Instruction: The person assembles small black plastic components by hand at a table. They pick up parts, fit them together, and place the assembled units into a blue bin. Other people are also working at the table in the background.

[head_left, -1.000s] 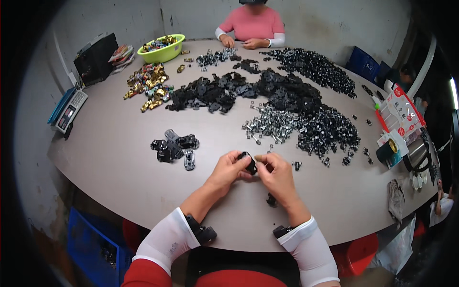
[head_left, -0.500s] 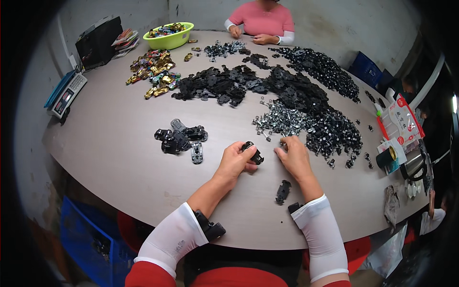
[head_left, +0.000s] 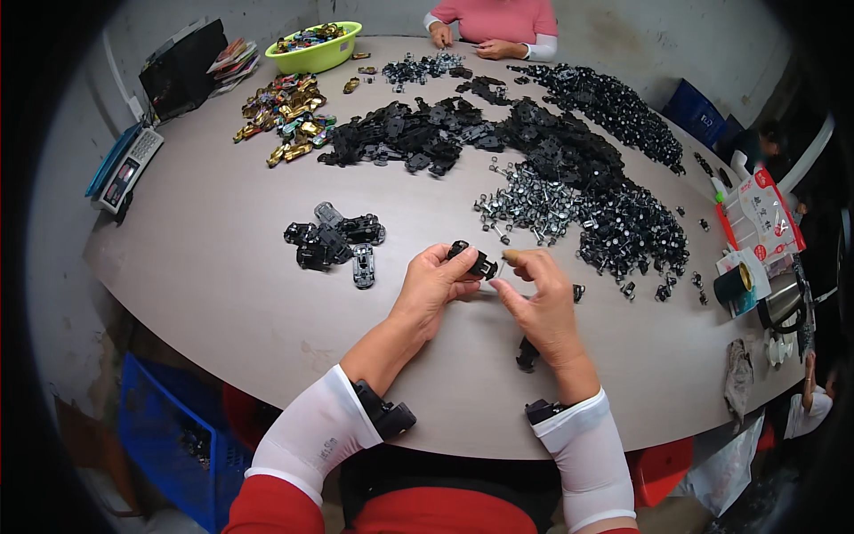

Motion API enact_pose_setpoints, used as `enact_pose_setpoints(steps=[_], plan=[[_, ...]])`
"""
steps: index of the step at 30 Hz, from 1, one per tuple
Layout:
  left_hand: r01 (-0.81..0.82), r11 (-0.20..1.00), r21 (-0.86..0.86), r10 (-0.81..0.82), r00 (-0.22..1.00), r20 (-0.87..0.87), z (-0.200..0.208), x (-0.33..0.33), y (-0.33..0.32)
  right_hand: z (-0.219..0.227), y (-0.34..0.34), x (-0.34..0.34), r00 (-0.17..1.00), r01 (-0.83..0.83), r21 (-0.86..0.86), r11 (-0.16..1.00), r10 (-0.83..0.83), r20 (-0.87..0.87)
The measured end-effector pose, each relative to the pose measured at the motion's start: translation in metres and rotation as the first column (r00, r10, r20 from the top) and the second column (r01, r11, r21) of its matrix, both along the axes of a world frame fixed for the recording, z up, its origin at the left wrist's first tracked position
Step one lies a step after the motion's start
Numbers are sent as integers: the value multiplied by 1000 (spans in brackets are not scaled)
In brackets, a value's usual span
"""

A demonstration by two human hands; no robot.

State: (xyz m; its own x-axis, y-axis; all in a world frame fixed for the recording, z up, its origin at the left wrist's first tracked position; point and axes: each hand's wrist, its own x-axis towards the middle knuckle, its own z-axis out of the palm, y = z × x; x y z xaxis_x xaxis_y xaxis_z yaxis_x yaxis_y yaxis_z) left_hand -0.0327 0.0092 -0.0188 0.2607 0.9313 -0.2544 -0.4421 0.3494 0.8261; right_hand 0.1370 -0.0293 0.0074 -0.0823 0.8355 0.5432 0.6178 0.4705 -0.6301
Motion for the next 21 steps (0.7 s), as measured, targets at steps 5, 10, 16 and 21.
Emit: enact_pose_setpoints(steps=[5,10,16,21], plan=[[28,1000,-2,-28,996,80,3,2,-5,-8,2,0,994,-29,34,999,25,110],[48,999,-21,-45,991,127,1,-3,-4,-11,4,3,998,-52,-23,998,53,41],[60,998,4,-60,983,171,4,2,-10,-18,5,0,995,-54,-41,998,51,-87],[20,996,83,-22,1000,17,3,3,-7,-21,7,-1,995,-78,32,996,76,64]])
